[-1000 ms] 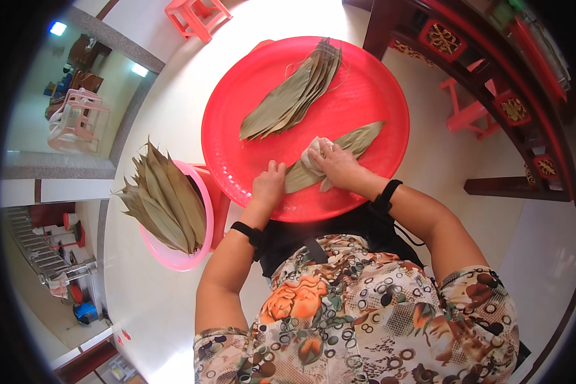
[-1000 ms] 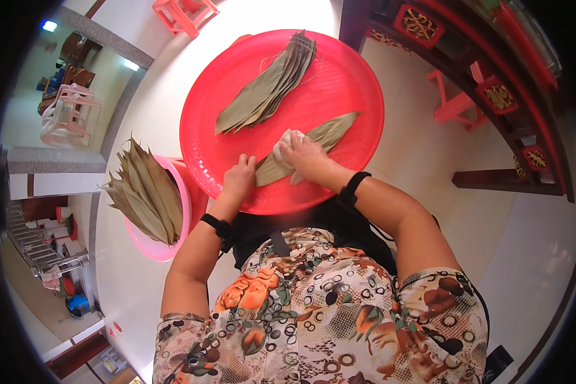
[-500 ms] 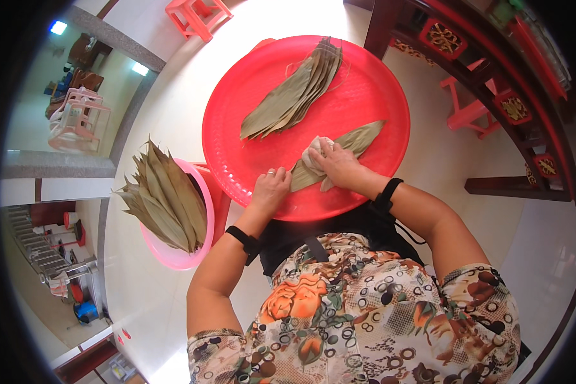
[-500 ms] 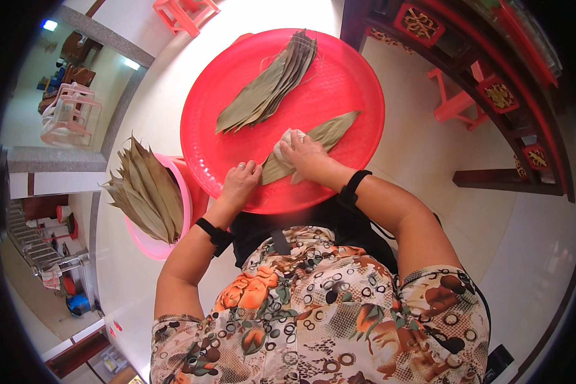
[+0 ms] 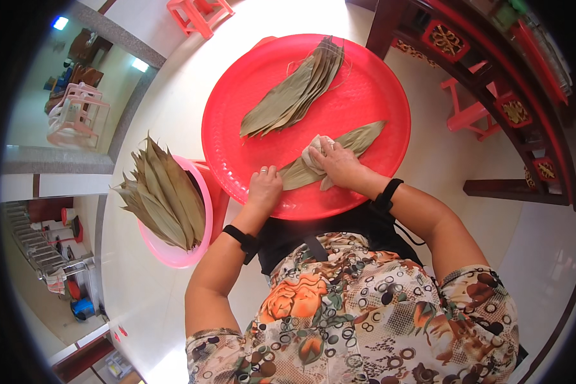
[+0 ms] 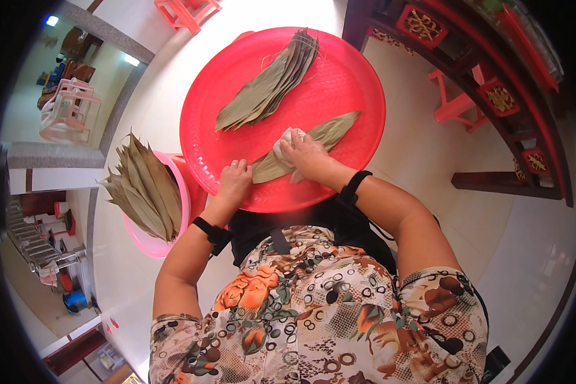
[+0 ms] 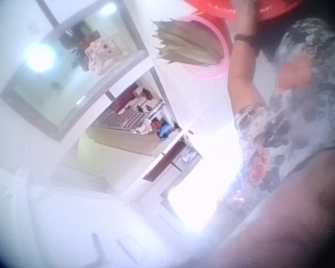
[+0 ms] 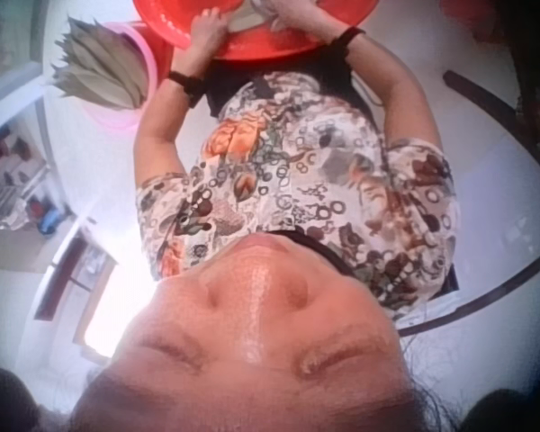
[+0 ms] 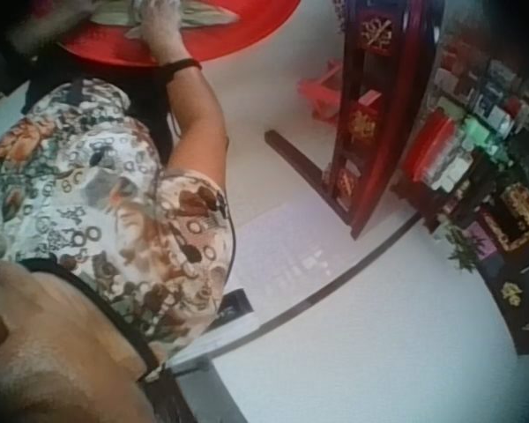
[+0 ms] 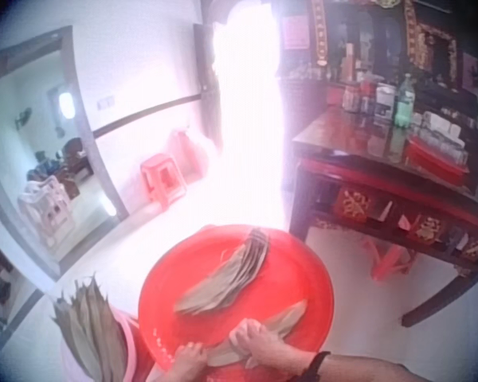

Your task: The person cleans leaves with a cloth on a tray. They pick a leaf from a bucket, wipe it on both sides, and place it in a pile on the red tray.

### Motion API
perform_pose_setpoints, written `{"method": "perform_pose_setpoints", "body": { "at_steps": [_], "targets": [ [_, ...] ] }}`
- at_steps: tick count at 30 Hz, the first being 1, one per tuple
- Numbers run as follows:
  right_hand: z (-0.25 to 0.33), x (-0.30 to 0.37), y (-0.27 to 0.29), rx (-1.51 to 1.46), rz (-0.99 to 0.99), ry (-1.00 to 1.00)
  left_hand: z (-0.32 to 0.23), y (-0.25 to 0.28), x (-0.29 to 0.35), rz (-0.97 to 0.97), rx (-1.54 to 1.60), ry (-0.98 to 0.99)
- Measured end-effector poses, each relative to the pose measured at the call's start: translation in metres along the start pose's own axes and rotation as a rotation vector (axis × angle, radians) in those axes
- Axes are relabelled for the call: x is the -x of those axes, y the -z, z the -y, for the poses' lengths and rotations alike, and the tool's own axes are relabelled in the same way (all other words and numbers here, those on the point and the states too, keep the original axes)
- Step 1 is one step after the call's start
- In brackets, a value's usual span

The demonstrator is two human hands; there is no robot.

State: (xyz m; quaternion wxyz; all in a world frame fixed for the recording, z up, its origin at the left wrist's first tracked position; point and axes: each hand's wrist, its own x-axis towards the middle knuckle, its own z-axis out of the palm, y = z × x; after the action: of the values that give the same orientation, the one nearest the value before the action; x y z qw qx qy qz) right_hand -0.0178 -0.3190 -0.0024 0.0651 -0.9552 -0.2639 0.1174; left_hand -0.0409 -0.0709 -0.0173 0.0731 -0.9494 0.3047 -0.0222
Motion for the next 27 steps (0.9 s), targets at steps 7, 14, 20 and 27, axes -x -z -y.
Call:
{"method": "perform_pose_setpoints", "body": {
  "at_steps": [7,14,20,27],
  "targets": [
    [-0.009,-0.001,0.002,-0.060,0.023,0.011,-0.016,0.033,0.016,0.321,0.311,0.231],
    [-0.002,0.002,0.010,-0.011,0.040,0.001,-0.037,0.058,0.026,0.156,0.219,0.119],
    [0.005,0.000,0.015,0.022,0.083,-0.024,-0.053,0.045,0.028,0.070,0.463,-0.043],
    [-0.001,0.002,0.010,-0.017,0.049,-0.016,-0.044,0.054,0.016,0.345,0.593,0.207]
  ]
}}
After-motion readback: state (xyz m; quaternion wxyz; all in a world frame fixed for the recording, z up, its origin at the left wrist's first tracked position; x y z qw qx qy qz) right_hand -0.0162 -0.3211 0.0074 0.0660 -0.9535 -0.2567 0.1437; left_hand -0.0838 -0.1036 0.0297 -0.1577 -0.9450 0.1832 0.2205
